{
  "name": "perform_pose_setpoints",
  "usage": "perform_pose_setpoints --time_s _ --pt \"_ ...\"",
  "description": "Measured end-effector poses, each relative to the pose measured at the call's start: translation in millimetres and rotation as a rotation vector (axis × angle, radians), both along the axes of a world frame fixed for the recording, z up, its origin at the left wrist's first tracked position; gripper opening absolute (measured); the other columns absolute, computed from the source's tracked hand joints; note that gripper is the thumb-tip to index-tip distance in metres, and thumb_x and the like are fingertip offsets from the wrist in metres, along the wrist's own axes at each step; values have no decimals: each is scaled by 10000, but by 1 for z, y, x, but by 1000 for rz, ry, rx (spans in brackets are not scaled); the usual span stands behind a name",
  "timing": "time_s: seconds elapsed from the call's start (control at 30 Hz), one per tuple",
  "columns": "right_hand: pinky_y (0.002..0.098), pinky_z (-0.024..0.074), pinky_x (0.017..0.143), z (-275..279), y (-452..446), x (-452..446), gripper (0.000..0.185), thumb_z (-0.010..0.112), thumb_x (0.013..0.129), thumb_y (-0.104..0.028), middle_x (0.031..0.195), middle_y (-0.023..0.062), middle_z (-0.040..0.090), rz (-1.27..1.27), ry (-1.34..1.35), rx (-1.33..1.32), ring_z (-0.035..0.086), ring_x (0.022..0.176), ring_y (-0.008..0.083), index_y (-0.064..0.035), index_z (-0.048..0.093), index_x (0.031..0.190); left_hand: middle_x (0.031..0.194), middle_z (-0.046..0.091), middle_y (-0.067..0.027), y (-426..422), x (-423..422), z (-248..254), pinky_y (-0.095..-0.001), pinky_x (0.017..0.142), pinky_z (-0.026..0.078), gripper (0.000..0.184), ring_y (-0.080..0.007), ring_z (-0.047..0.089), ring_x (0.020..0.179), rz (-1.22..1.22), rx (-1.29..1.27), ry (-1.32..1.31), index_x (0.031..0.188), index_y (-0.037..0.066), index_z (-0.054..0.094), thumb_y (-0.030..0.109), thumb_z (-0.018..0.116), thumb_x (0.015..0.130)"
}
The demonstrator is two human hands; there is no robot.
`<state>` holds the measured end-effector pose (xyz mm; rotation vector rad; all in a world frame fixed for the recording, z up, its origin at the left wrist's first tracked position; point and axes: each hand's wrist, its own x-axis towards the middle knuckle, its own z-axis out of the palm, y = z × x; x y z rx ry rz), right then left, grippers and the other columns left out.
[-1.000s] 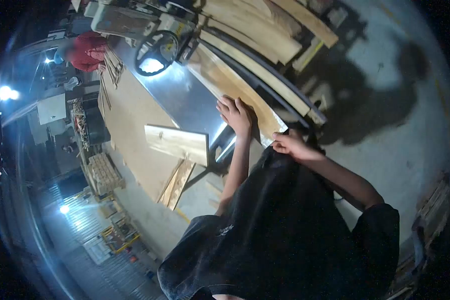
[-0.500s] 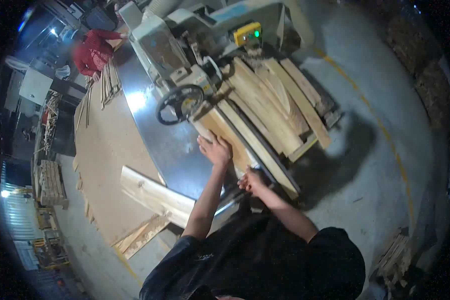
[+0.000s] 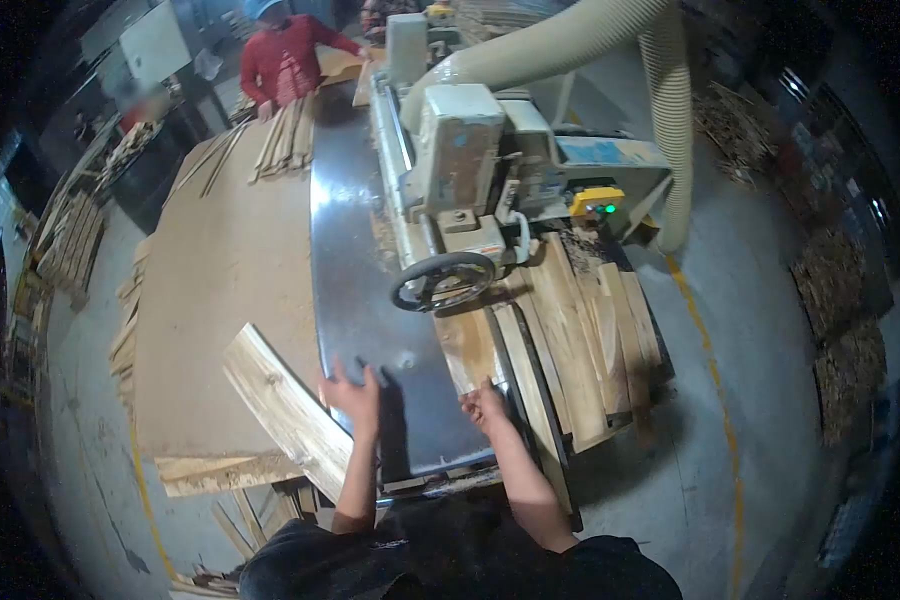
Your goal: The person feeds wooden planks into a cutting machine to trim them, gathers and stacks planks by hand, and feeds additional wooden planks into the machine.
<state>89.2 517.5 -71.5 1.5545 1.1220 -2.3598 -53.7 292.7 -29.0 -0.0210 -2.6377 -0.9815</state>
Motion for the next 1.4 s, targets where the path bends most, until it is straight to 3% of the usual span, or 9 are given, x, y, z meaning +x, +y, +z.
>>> perform_pose_setpoints --time_s 0.27,0.57,0.67,0.87,1.0,1.1,1.17,1.3,1.4 --pt "161 326 400 -28 29 -47 454 446 1010 -596 773 -1 647 -186 291 -144 590 591 80 -160 569 972 1562 66 -422 -129 44 -28 -672 1153 3 1171 -554 26 1473 338 -116 -499 1534 112 373 701 787 611" --pt "215 476 550 -6 -50 77 315 527 1045 -364 889 77 717 322 435 544 675 672 118 -80 604 932 1500 223 -425 -135 77 26 -684 1095 254 1243 -546 233 1427 434 -95 -685 1554 228 320 704 843 532" --pt "236 503 650 13 -78 125 310 535 1044 -344 987 39 719 440 411 456 689 791 112 -55 648 1038 1426 472 -285 -115 126 45 -530 1123 349 1161 -402 429 1373 235 122 -630 1523 132 405 694 816 593" --pt "375 476 1003 121 -119 197 534 536 1036 -386 1470 127 483 780 742 393 508 1309 239 -91 453 1473 1116 648 -170 -79 213 58 -359 714 587 862 -251 678 903 -531 1770 -795 1333 7 508 672 578 788" --pt "456 430 1079 156 -119 235 648 625 980 -408 1576 194 324 939 715 735 366 1437 328 -96 413 1507 1376 464 -341 -51 241 58 -557 956 533 1050 -473 545 1220 -672 2000 -870 1520 3 294 758 477 813" --pt "425 434 1069 127 -117 264 669 625 983 -398 1559 206 343 909 635 978 383 1427 311 -60 394 1512 1292 558 -292 -23 266 72 -475 895 556 981 -407 630 1084 -561 1998 -909 1485 24 370 757 420 835" --pt "415 427 1075 126 -110 278 685 628 981 -396 1538 231 369 852 563 1064 388 1424 316 -40 385 1513 1297 566 -262 -19 261 22 -455 914 535 906 -361 607 1147 -749 1983 -927 1449 30 435 709 471 851" --pt "419 502 1004 129 -100 298 610 583 1012 -384 1345 234 528 1009 432 291 555 1279 355 54 437 1409 1429 401 -310 27 273 49 -496 1077 355 991 -415 455 1276 -135 165 -567 1491 134 446 694 739 727" --pt "377 569 884 86 -109 298 515 559 1030 -352 1218 199 581 315 371 -109 657 1104 312 43 457 1344 1428 282 -405 46 274 29 -636 1056 260 953 -564 298 1298 -197 -129 -376 1433 171 530 716 758 685"
